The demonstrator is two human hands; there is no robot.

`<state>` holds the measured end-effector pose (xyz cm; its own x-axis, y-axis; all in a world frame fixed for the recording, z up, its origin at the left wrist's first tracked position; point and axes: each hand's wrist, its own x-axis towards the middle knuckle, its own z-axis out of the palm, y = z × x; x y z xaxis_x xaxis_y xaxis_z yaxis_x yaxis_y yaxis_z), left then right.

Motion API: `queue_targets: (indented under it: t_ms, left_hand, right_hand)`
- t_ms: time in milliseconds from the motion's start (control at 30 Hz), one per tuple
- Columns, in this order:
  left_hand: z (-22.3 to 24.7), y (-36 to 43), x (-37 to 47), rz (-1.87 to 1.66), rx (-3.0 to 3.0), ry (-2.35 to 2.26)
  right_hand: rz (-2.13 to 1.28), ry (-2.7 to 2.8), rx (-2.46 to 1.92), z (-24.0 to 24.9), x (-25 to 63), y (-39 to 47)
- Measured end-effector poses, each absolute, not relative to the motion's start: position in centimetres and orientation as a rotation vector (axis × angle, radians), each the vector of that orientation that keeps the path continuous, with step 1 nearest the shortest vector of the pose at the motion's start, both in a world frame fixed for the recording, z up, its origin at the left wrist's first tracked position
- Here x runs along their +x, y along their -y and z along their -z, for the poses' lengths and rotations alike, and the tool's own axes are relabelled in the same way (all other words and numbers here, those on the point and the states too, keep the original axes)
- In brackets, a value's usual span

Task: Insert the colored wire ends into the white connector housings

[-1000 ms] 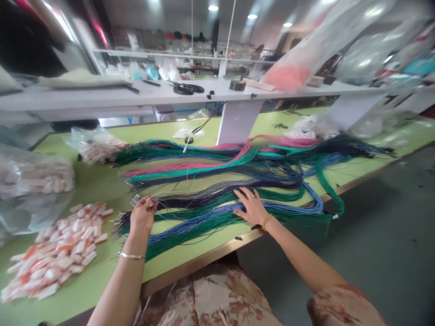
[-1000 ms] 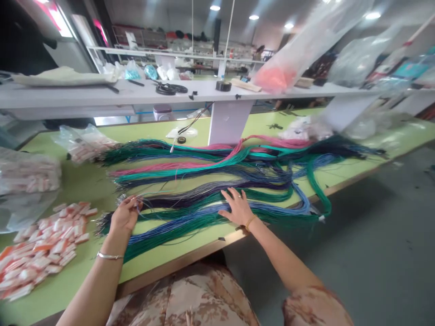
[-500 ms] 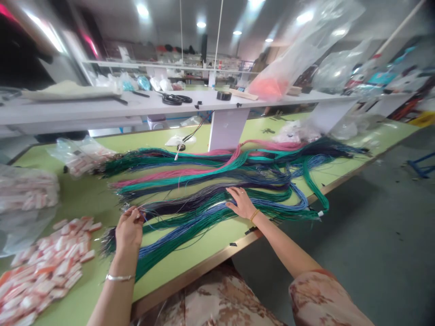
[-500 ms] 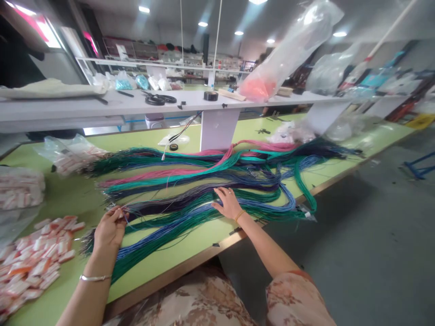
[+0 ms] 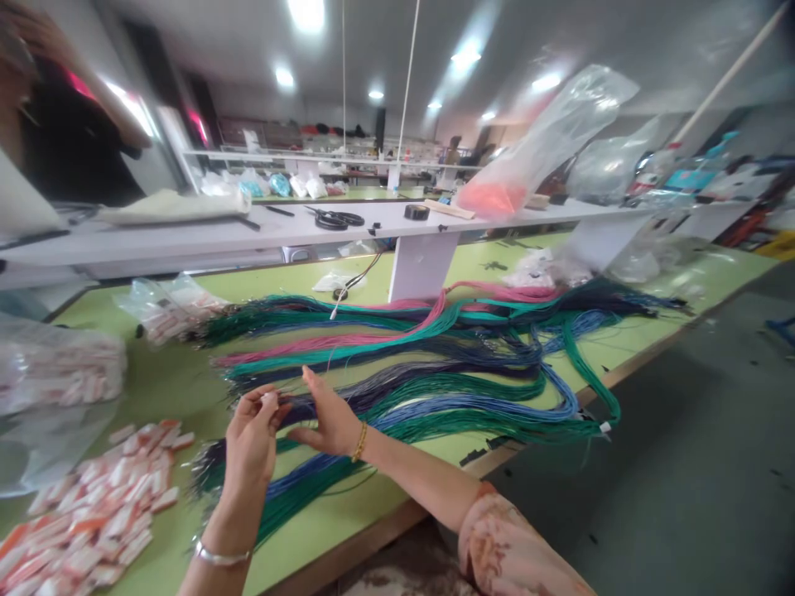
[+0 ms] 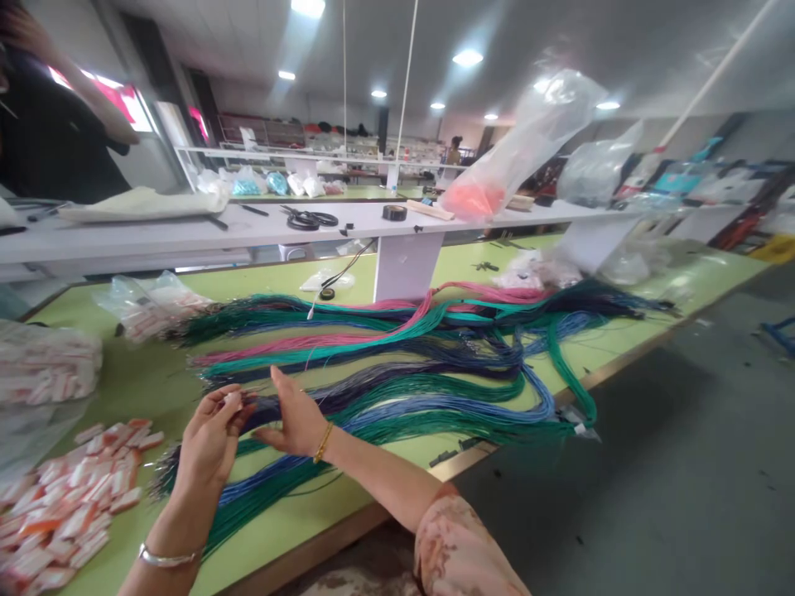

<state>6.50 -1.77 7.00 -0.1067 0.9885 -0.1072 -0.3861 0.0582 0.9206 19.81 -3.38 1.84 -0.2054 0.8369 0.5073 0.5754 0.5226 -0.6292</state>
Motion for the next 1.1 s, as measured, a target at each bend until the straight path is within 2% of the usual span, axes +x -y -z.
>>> queue_targets:
  t_ms: [167,300,433,533,633,733,900,1000,1100]
  left_hand:
    - [-4.9,0.3,6.2,-1.422,1.012,-1.143]
    - [-1.4,0.3,6.7,-1.385,1.485,-1.362]
    - [1.3,1.5,6.9,-0.822,2.176,-1.589]
    - [1.9,1.9,6.9,-0.436,2.408,-1.753]
    - [1.9,1.9,6.8,-0.265,2.502,-1.843]
    - [1.6,1.7,6.8,-0.227,2.521,-1.847]
    - [-0.5,1.9,7.4,-0.259,2.48,-1.794]
    - [-1.7,1.7,8.5,-0.343,2.581,-1.527]
    - [-1.6,1.3,9.6,-0.273,2.559,-1.376]
  right_hand:
    - [-0.506,1.751,-1.175,-2.1,22.7,2.5]
    - [-0.714,1.527,-1.183,-3.1,24.9,3.2]
    - [-0.902,1.261,-1.153,-2.2,27.5,3.3]
    - [-0.979,1.131,-1.127,-1.6,29.2,3.6]
    - [-0.979,0.976,-1.078,-2.1,30.3,3.6]
    - [-0.842,0.856,-1.062,-3.0,30.4,3.3]
    - [-0.742,1.382,-1.122,-3.4,28.1,3.9]
    - [-0.695,1.748,-1.08,-4.2,27.4,4.6]
    - [-0.844,2.099,-0.958,-6.0,29.0,3.8]
